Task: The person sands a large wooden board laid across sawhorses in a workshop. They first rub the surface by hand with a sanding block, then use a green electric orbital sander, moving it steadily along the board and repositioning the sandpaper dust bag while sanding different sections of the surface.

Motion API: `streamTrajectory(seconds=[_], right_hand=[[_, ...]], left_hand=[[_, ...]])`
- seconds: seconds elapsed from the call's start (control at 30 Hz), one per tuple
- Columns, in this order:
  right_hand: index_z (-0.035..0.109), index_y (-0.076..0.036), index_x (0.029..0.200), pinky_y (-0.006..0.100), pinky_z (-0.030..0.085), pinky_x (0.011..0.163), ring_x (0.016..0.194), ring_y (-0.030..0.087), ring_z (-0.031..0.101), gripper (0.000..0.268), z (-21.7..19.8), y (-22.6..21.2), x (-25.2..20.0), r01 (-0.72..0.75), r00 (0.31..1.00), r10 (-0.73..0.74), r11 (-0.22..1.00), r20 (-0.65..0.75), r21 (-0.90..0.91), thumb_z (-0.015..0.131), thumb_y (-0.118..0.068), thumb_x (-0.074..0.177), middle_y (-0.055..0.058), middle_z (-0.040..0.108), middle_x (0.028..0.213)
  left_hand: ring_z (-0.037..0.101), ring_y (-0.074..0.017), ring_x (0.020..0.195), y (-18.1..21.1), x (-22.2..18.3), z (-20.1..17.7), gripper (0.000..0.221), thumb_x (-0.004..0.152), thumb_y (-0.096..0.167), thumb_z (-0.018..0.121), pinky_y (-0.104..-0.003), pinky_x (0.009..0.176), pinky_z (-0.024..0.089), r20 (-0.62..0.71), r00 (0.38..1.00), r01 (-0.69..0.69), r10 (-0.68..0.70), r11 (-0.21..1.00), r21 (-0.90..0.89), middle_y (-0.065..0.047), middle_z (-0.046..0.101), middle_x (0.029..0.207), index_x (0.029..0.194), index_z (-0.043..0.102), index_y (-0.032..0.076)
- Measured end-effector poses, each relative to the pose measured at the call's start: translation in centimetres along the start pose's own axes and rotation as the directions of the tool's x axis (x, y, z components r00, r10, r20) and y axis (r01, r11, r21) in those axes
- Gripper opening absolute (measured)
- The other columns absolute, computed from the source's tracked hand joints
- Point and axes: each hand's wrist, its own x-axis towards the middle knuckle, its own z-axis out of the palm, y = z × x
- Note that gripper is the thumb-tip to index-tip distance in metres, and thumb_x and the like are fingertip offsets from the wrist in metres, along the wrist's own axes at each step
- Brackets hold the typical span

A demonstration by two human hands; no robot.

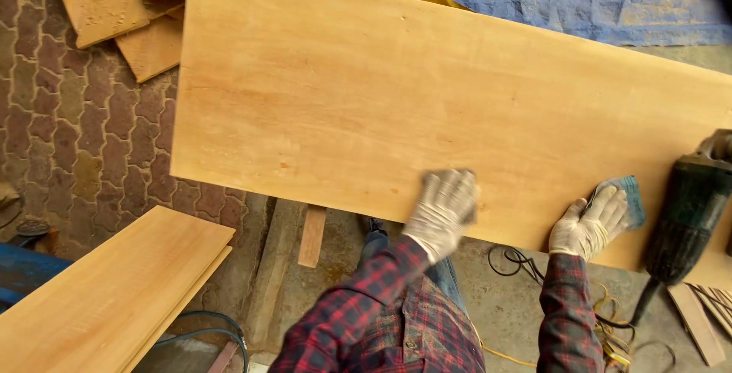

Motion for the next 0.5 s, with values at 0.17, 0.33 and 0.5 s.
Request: streamTrajectory(seconds=[0.17,0.33,0.5], right_hand=[[0.029,-0.002,0.164,0.054,0.002,0.129,0.160,0.038,0.014,0.066,0.2,-10.1,-7.6,0.225,0.952,-0.243,0.968,0.188,0.112,0.045,-0.021,0.103,0.022,0.020,0.172],[0.025,-0.017,0.162,0.050,0.001,0.128,0.159,0.029,0.010,0.077,-0.1,-21.1,-13.0,0.642,0.676,-0.535,0.765,0.507,-0.048,0.048,-0.009,0.089,0.013,0.016,0.170],[0.043,-0.015,0.153,0.052,0.017,0.125,0.151,0.032,0.033,0.062,-1.6,-13.1,-8.6,0.516,0.799,-0.532,0.846,0.280,0.133,0.054,-0.017,0.093,0.014,0.036,0.163]], left_hand=[[0.011,-0.0321,0.160,-4.4,-3.1,0.5,0.077,0.102,0.048,0.038,-0.052,0.129,0.009,-0.013,0.995,0.098,-0.102,0.982,-0.162,-0.011,0.008,0.173,0.165,0.011,0.014],[0.008,-0.0371,0.157,-18.5,-9.5,4.8,0.074,0.106,0.048,0.040,-0.058,0.125,0.008,-0.232,0.886,0.390,-0.402,0.916,-0.096,-0.016,0.006,0.171,0.165,0.011,0.014],[0.015,-0.0432,0.158,-29.8,-15.8,7.2,0.063,0.111,0.036,0.033,-0.063,0.123,0.009,-0.310,0.560,0.714,-0.768,0.638,-0.289,-0.019,0.017,0.173,0.168,0.023,0.010]])
